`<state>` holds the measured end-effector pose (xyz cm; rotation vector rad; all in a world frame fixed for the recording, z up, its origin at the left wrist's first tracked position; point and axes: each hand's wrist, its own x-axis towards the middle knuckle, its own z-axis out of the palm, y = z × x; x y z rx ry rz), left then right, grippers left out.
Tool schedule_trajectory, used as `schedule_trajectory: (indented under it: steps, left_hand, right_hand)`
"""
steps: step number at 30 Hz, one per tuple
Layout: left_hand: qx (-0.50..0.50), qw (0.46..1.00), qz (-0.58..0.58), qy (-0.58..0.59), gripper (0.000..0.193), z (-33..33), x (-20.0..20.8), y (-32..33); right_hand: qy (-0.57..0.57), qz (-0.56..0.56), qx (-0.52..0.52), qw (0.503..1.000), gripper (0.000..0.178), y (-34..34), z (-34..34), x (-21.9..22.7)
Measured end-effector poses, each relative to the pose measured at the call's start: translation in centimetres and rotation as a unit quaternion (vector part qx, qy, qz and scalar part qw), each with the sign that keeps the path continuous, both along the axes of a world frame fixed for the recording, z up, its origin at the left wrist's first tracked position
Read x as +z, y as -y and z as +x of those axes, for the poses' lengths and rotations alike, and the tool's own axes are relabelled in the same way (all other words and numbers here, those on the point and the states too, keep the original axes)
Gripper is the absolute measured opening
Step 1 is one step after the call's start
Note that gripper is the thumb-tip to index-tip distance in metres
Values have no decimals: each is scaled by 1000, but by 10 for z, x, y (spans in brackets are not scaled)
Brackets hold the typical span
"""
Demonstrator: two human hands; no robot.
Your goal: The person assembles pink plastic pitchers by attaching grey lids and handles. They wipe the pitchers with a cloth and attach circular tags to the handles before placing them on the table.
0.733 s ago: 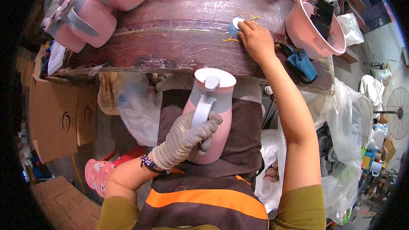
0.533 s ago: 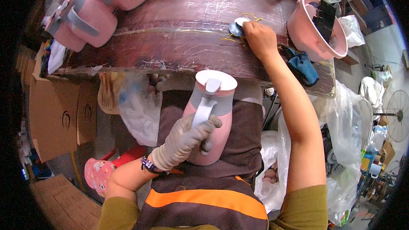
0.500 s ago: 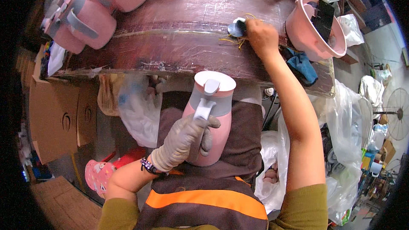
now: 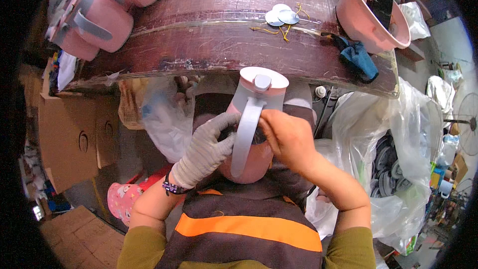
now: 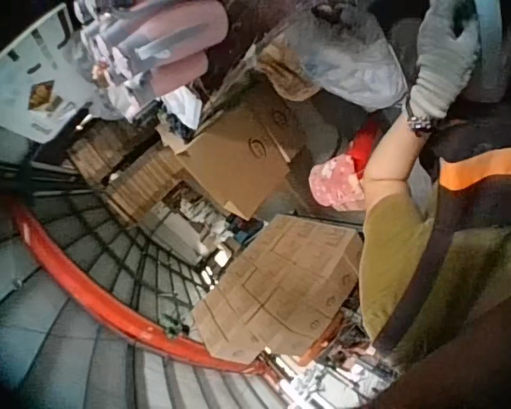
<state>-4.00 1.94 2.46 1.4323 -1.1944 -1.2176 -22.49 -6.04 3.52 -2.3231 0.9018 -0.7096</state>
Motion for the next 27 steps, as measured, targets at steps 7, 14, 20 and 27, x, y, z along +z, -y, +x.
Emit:
schedule_trajectory:
  steps: [7,14,20,27]
  left_hand:
    - [65,991,-80,87,14,14,-1,-3]
    - [151,986,-68,-1,14,8,16,-9]
    - [114,942,-268,166,18,9,16,-5]
    - [39,949,-266,163,24,4,35,-1]
  right_hand:
    - [140,544,-19,827,24,-16,-15,9]
    - [311,488,75,812,13,-10,-45,11]
    - [350,515,93,777,27,-13,-28,41]
    - [61,93,41,993,60,-19,11,50]
